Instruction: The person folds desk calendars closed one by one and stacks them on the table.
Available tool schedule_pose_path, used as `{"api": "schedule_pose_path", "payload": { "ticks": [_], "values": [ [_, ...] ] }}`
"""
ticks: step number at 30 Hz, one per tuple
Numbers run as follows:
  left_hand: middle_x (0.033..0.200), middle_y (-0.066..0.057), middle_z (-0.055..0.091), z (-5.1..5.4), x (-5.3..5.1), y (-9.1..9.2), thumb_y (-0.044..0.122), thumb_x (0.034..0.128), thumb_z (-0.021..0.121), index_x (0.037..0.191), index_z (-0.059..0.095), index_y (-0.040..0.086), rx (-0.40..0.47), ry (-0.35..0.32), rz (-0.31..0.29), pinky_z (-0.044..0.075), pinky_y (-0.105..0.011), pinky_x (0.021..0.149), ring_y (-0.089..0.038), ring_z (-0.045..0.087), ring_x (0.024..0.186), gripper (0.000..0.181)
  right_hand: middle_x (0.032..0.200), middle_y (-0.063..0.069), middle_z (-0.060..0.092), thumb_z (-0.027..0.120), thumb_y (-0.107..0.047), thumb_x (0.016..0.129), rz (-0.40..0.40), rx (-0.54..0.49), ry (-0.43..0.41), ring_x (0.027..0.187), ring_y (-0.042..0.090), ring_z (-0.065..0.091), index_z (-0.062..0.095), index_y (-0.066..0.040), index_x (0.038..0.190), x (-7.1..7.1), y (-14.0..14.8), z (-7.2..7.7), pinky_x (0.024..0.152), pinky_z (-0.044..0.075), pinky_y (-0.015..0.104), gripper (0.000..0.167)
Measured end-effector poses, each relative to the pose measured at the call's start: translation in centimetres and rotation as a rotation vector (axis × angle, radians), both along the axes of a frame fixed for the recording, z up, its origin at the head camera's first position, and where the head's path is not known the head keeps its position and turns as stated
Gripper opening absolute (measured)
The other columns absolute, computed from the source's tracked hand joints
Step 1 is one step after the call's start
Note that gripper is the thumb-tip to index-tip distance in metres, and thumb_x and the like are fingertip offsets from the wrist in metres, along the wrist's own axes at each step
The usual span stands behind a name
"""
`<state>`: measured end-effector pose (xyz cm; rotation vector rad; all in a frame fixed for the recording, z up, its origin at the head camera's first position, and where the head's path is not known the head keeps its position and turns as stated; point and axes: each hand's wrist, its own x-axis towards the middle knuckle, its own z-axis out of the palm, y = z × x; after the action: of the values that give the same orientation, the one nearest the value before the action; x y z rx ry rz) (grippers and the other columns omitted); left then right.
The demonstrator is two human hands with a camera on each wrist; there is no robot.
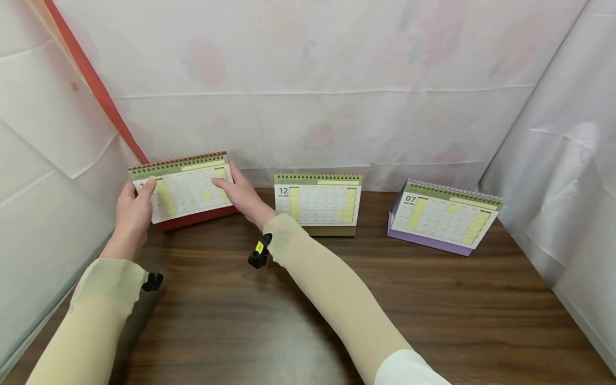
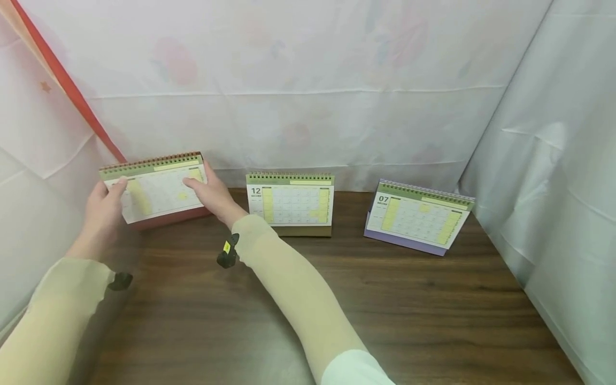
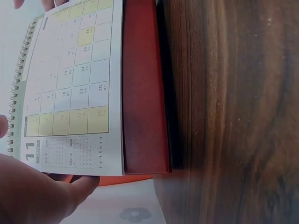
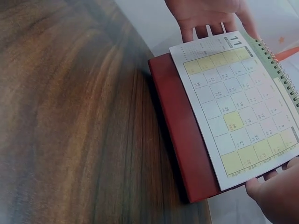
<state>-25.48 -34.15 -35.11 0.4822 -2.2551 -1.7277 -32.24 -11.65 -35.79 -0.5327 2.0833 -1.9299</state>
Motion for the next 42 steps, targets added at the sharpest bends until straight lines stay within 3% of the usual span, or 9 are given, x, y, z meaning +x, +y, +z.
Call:
{"api": "schedule_pose_path", "payload": {
  "ticks": [6, 10, 15, 20, 27, 30, 34, 38, 42],
  "values": [
    [0.161, -0.002, 0.025, -0.1, 1.2, -0.2, 0.064, 0.0952, 0.041, 0.156, 0.028, 0.035, -0.045, -0.018, -0.008, 0.020, -0.040, 0.116, -0.013, 0.026, 0.136, 0.069, 0.160, -0.020, 0.018, 0.057, -0.044, 0.100, 0.003, 0.051, 0.034, 0.146, 0.006, 0.018, 0.016, -0.031, 0.160, 1.1, 0.2, 0.0, 0.116, 0.024, 0.038, 0.074],
    [0.165, -0.005, 0.017, -0.1, 2.3, -0.2, 0.065, 0.0964, 0.038, 0.158, 0.022, 0.034, -0.093, -0.033, -0.042, 0.016, -0.048, 0.118, -0.016, 0.019, 0.143, 0.071, 0.159, -0.021, 0.022, 0.057, -0.044, 0.100, -0.014, 0.129, 0.088, 0.145, 0.006, 0.023, 0.019, -0.035, 0.159, 1.9, 0.8, 0.0, 0.115, 0.027, 0.037, 0.072],
    [0.164, -0.010, 0.017, -0.5, 3.8, 0.1, 0.064, 0.0984, 0.034, 0.159, 0.019, 0.036, -0.143, -0.040, -0.089, 0.022, -0.051, 0.114, -0.022, 0.024, 0.141, 0.068, 0.158, -0.022, 0.024, 0.056, -0.046, 0.100, -0.022, 0.197, 0.132, 0.145, 0.008, 0.026, 0.021, -0.038, 0.158, 2.9, 1.6, -0.3, 0.114, 0.030, 0.040, 0.069],
    [0.163, -0.008, 0.020, -0.8, 5.3, 0.0, 0.066, 0.0967, 0.033, 0.158, 0.018, 0.041, -0.155, -0.051, -0.116, 0.023, -0.050, 0.110, -0.021, 0.027, 0.138, 0.068, 0.158, -0.019, 0.027, 0.056, -0.048, 0.100, -0.014, 0.245, 0.149, 0.142, 0.011, 0.034, 0.022, -0.036, 0.158, 4.3, 2.2, -0.2, 0.111, 0.035, 0.039, 0.069],
    [0.155, -0.016, 0.030, -1.3, 6.1, 0.5, 0.058, 0.1024, 0.034, 0.158, 0.027, 0.029, -0.211, -0.002, -0.089, 0.028, -0.037, 0.105, -0.022, 0.034, 0.131, 0.063, 0.151, -0.010, 0.043, 0.057, -0.042, 0.101, 0.016, 0.253, 0.183, 0.127, 0.009, 0.052, 0.023, -0.033, 0.158, 5.4, 3.4, -0.4, 0.099, 0.046, 0.031, 0.067],
    [0.162, -0.016, 0.019, -1.3, 6.3, 0.3, 0.058, 0.1031, 0.029, 0.161, 0.018, 0.026, -0.179, -0.002, -0.101, 0.017, -0.045, 0.116, -0.021, 0.021, 0.143, 0.067, 0.152, -0.010, 0.041, 0.056, -0.041, 0.101, 0.005, 0.249, 0.179, 0.129, 0.008, 0.050, 0.024, -0.033, 0.158, 5.3, 3.6, -0.6, 0.100, 0.045, 0.030, 0.066],
    [0.165, -0.006, 0.006, -0.9, 6.5, 0.0, 0.066, 0.0998, 0.026, 0.160, 0.011, 0.020, -0.106, -0.054, -0.046, 0.002, -0.048, 0.119, -0.019, 0.001, 0.148, 0.078, 0.150, -0.009, 0.044, 0.056, -0.041, 0.102, -0.040, 0.217, 0.175, 0.132, 0.009, 0.047, 0.029, -0.030, 0.157, 5.0, 3.5, -0.3, 0.104, 0.041, 0.031, 0.063],
    [0.165, -0.004, 0.007, -0.2, 6.5, -0.1, 0.073, 0.0945, 0.026, 0.159, 0.017, 0.016, -0.022, -0.124, 0.020, 0.002, -0.046, 0.119, -0.016, 0.003, 0.148, 0.087, 0.140, -0.009, 0.053, 0.056, -0.042, 0.101, -0.085, 0.158, 0.152, 0.127, 0.007, 0.050, 0.034, -0.032, 0.155, 4.5, 3.2, 0.2, 0.104, 0.042, 0.033, 0.059],
    [0.165, -0.010, 0.010, 0.2, 6.3, -0.1, 0.075, 0.0923, 0.025, 0.159, 0.020, 0.012, 0.033, -0.147, 0.037, 0.003, -0.046, 0.119, -0.015, 0.005, 0.147, 0.092, 0.133, -0.008, 0.053, 0.054, -0.044, 0.102, -0.085, 0.146, 0.142, 0.124, 0.007, 0.051, 0.036, -0.035, 0.154, 4.1, 3.1, 0.5, 0.102, 0.043, 0.035, 0.056]
  ]
}}
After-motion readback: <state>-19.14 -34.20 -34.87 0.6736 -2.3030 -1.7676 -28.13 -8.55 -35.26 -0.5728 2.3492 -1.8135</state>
